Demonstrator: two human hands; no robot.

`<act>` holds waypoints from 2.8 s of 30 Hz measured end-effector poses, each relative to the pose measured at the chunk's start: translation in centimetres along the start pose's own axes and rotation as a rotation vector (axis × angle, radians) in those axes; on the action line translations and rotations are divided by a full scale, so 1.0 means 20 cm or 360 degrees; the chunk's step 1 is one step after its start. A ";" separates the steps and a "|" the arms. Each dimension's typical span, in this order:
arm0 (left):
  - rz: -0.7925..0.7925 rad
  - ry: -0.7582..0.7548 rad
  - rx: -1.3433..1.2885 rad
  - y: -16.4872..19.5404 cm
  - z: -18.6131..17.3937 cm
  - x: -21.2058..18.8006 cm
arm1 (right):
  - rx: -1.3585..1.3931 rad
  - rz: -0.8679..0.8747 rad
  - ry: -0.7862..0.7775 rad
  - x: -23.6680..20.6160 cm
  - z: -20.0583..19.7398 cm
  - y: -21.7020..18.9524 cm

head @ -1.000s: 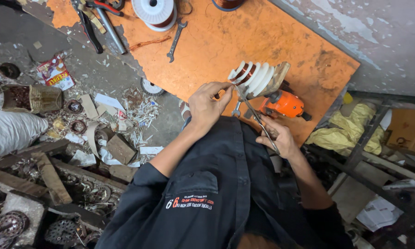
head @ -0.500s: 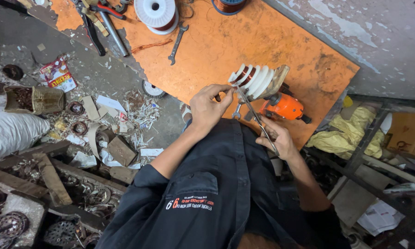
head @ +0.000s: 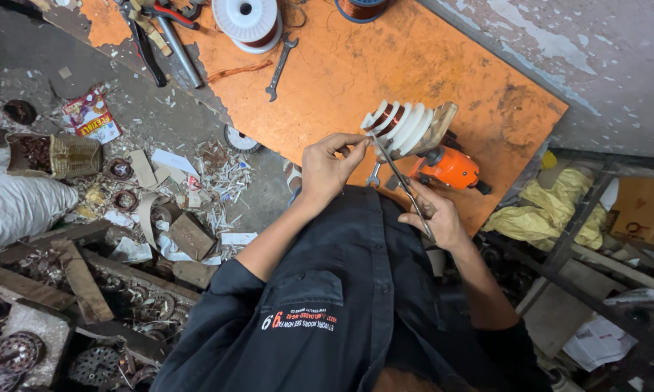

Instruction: The person winds copper wire onto a white laminated core using a manual winding machine. They repeatedly crank the handle to rotate the core, pause to adjust the wire, and use scissors to trim the wire. The person also retrieves a blue spool from the floor and hands it to a coworker before resuming winding.

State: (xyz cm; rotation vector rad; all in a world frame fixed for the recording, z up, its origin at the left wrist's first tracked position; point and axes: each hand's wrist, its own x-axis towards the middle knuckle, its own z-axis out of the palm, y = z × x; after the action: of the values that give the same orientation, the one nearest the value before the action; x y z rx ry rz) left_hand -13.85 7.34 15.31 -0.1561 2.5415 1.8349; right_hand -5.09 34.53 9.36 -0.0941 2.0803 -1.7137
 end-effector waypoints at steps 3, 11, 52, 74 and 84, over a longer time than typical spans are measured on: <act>-0.0064 -0.0020 -0.0064 -0.03 0.01 0.00 | -0.0167 0.0018 0.0047 0.01 0.01 -0.08; -0.0299 -0.0075 -0.0254 -0.09 -0.02 -0.03 | -0.0682 0.0095 0.0061 -0.04 -0.05 -0.03; 0.0913 -0.0838 -0.0914 0.65 0.03 -0.20 | -0.0808 -0.0974 0.0269 -0.12 -0.22 -0.39; 0.0483 0.0240 -0.0370 0.18 0.19 -0.17 | -0.1085 -0.0944 0.0095 -0.06 0.04 -0.60; 0.0857 0.0360 0.0211 -0.17 0.06 0.02 | -0.0227 -0.0314 0.1058 -0.22 -0.33 -0.15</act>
State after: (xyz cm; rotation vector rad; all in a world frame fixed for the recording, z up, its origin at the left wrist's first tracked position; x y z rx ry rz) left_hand -14.12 7.29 11.70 0.3823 3.0840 1.8709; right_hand -4.21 41.27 14.32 0.2747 2.7463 -1.8859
